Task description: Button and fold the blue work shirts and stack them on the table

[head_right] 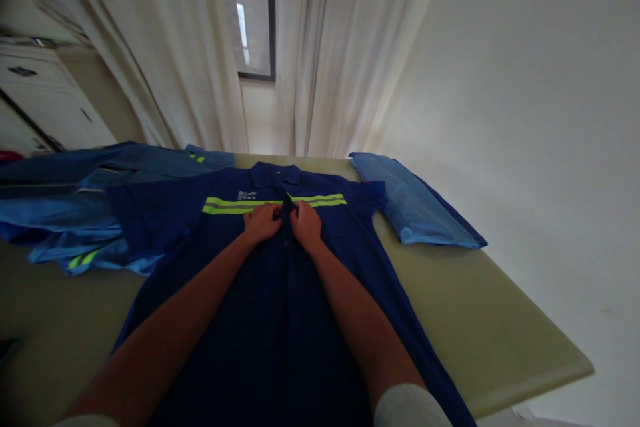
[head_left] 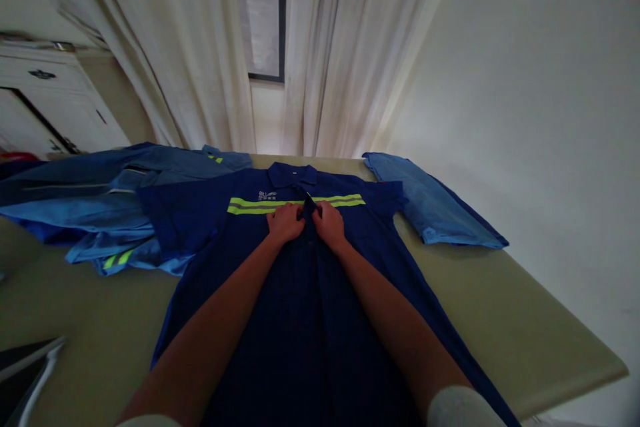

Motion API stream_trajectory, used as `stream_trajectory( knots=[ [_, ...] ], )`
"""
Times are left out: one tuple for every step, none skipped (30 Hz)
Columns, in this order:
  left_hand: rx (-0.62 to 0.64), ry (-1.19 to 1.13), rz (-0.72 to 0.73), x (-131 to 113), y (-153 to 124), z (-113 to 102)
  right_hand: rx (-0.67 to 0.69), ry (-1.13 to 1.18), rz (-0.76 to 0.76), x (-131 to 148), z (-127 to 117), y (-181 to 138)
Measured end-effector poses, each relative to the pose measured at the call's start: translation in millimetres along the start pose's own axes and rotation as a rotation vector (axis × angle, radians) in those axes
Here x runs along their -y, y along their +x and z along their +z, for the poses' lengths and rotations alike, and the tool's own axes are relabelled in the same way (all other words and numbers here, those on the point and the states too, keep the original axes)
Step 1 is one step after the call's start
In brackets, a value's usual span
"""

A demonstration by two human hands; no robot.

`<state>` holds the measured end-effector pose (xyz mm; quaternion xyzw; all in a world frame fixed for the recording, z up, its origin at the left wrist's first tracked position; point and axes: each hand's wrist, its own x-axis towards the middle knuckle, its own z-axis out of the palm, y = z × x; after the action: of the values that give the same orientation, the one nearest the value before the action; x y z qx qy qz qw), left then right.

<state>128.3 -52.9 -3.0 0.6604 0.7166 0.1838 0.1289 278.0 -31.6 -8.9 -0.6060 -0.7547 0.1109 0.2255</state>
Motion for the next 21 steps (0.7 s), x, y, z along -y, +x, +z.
stream_trajectory(
  knots=[
    [0.006, -0.004, -0.009, -0.4, 1.8, 0.1, -0.012, 0.034, 0.016, -0.6, -0.9, 0.1],
    [0.010, -0.009, -0.015, -0.6, 3.1, 0.3, -0.024, 0.064, 0.019, -0.6, -1.9, 0.0],
    [0.012, -0.014, -0.018, -0.5, 3.9, 0.4, -0.037, 0.084, 0.012, -0.2, -2.8, -0.2],
    [0.010, -0.018, -0.019, -0.3, 4.2, 0.6, -0.042, 0.095, -0.001, 0.3, -3.6, -0.4],
    [0.009, -0.022, -0.017, 0.0, 4.3, 0.8, -0.039, 0.098, -0.017, 0.9, -4.1, -0.6],
    [0.006, -0.026, -0.017, 0.2, 4.2, 1.0, -0.028, 0.097, -0.031, 1.3, -4.2, -0.6],
    [0.003, -0.031, -0.019, 0.2, 4.2, 1.3, -0.012, 0.094, -0.038, 1.6, -4.1, -0.5],
    [-0.001, -0.035, -0.024, 0.1, 4.2, 1.7, 0.004, 0.092, -0.041, 1.7, -3.7, -0.2],
    [-0.005, -0.038, -0.032, -0.3, 4.4, 2.0, 0.014, 0.093, -0.044, 1.6, -3.2, 0.3],
    [-0.010, -0.039, -0.042, -0.8, 4.7, 2.4, 0.021, 0.096, -0.053, 1.4, -2.5, 0.8],
    [-0.015, -0.039, -0.054, -1.4, 5.1, 2.8, 0.023, 0.098, -0.066, 1.1, -1.8, 1.3],
    [-0.020, -0.038, -0.063, -1.9, 5.5, 3.1, 0.025, 0.098, -0.082, 0.9, -1.2, 1.5],
    [-0.024, -0.038, -0.069, -2.3, 5.9, 3.3, 0.027, 0.094, -0.101, 0.8, -0.7, 1.6],
    [-0.028, -0.042, -0.073, -2.5, 6.2, 3.5, 0.025, 0.088, -0.120, 0.8, -0.3, 1.4],
    [-0.031, -0.048, -0.075, -2.4, 6.3, 3.6, 0.022, 0.078, -0.138, 1.0, 0.0, 0.9],
    [-0.034, -0.055, -0.076, -2.1, 6.5, 3.6, 0.019, 0.065, -0.153, 1.4, 0.2, 0.1],
    [-0.036, -0.062, -0.078, -1.7, 6.5, 3.6, 0.014, 0.052, -0.167, 2.0, 0.2, -0.8],
    [-0.039, -0.067, -0.081, -1.1, 6.5, 3.6, 0.009, 0.037, -0.180, 2.7, 0.1, -1.8],
    [-0.040, -0.072, -0.085, -0.5, 6.5, 3.6, 0.002, 0.021, -0.193, 3.5, 0.0, -2.7],
    [-0.043, -0.076, -0.089, 0.1, 6.6, 3.6, -0.004, 0.004, -0.207, 4.2, -0.2, -3.6],
    [-0.045, -0.080, -0.092, 0.6, 6.6, 3.6, -0.010, -0.015, -0.221, 4.9, -0.4, -4.3]
  ],
)
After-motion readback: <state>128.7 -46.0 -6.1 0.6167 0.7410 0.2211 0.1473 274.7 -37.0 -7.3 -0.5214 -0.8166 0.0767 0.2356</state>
